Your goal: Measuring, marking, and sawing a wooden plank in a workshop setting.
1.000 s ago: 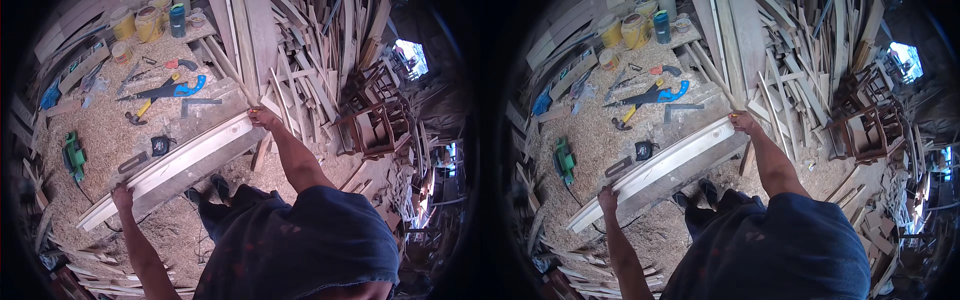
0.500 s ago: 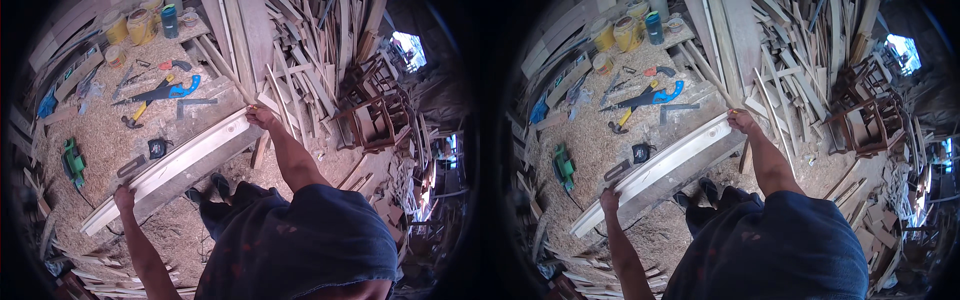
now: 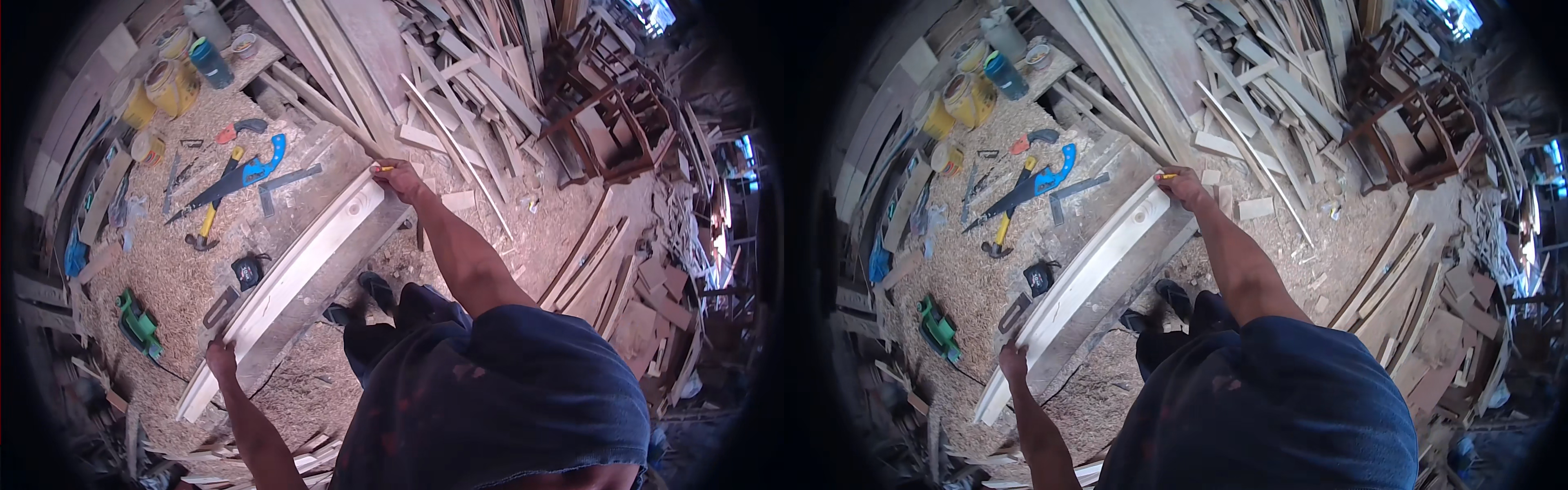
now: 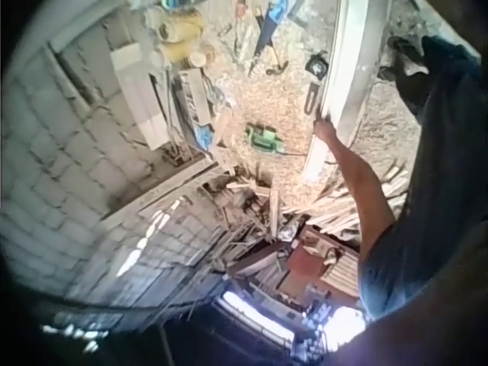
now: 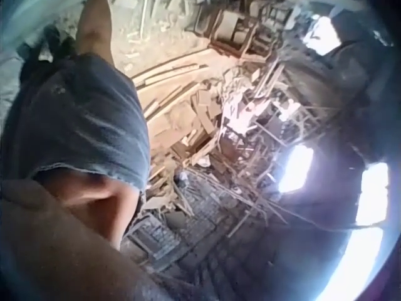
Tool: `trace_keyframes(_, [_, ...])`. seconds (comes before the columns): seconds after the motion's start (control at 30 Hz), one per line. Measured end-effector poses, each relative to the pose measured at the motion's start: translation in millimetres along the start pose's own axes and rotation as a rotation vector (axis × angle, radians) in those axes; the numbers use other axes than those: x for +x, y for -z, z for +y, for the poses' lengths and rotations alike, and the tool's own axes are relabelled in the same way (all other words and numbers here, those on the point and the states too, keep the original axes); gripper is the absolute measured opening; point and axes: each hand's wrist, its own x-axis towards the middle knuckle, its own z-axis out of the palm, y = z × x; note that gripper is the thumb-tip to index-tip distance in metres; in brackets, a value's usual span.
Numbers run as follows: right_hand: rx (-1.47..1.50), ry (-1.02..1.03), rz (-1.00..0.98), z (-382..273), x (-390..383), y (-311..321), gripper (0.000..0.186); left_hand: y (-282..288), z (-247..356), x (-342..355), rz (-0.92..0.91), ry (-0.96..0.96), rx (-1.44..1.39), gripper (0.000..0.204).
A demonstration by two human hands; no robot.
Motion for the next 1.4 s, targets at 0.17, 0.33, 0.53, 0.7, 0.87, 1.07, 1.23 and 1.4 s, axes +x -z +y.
trace_keyframes(0.17, [0.050, 0.018, -0.023, -8.2, 7.2, 3.2, 0.027, -7.3, -0.3, 8.6, -0.055, -0.020, 0.043, 0.059])
trace_keyframes(0.33, [0.047, -0.007, -0.011, -13.7, 9.6, 14.7, 0.035, -5.5, 16.9, 11.6, -0.046, -0.040, -0.043, 0.049])
trace_keyframes(0.53, [0.040, 0.016, -0.014, -21.6, 9.5, 15.3, 0.032, -3.9, 24.4, 14.5, -0.069, 0.025, -0.050, 0.038])
trace_keyframes(0.7, [-0.010, 0.020, -0.008, -24.4, 14.7, 22.7, 0.035, -7.3, 24.5, 20.0, -0.023, -0.038, -0.076, 0.034])
trace_keyframes(0.87, [-0.012, 0.003, -0.017, -25.8, 22.6, 29.6, 0.035, -4.1, 34.5, 22.1, -0.081, -0.027, -0.009, 0.036])
trace_keyframes(1.07, [-0.089, 0.050, -0.014, -20.2, 30.6, 39.3, 0.037, 1.0, 50.6, 25.5, -0.140, -0.010, 0.116, 0.044])
trace_keyframes(1.23, [-0.189, 0.099, 0.009, -15.0, 39.9, 47.1, 0.041, -1.5, 63.2, 25.8, -0.147, -0.006, 0.197, 0.045])
trace_keyframes(1.4, [-0.238, 0.105, -0.012, -16.8, 52.3, 55.9, 0.043, -6.6, 74.5, 20.2, -0.199, 0.017, 0.158, 0.047])
